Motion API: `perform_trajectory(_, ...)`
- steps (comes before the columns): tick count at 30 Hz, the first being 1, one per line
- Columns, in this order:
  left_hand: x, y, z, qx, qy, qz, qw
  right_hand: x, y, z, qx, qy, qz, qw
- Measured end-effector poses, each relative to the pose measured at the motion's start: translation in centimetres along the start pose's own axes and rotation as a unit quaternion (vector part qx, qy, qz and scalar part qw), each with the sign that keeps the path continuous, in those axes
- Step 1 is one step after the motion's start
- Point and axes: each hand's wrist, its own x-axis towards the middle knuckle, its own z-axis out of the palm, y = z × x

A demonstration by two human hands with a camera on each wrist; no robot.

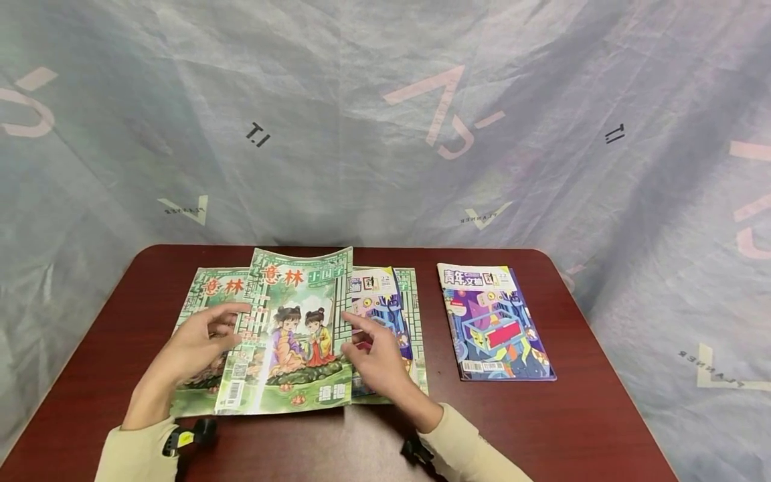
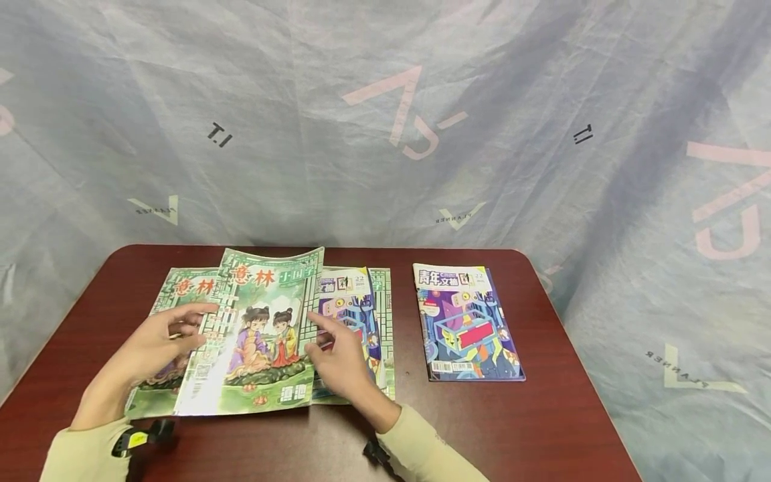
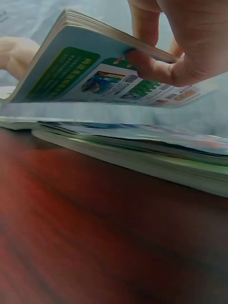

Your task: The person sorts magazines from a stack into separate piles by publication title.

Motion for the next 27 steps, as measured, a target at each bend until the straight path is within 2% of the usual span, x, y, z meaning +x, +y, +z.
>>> perform_trajectory(2,-0.1,-0.3,-0.3,-0.017,-0.008,-0.013,0.9997,0.0,0.0,0.5,-0.003,0.003,-0.005,1.0)
perform_trajectory(6,-0.2,-1.0,-1.0,-0.009,-0.008,-0.016,0.9998,0.1,-0.3,1.5,-0.013,0.006,-0.01,0.9999)
perform_trajectory(14,-0.4,-2.1,-2.4,0.088,0.022,-0.012,0.9958,0.5,-0.9,3.6,-0.009,0.002,-0.001,1.0)
perform_trajectory(20,-0.9,-2.7,-3.7,0.109,0.038,-0.025,0.993,1.0,-0.9,5.1,-0.008,-0.007,-0.01,0.9999)
perform_trajectory(27,-1.6,-3.5,-4.8,0.125,0.065,-0.022,0.9898,1.2,-1.2,7.3,-0.012,-0.015,-0.015,0.9997)
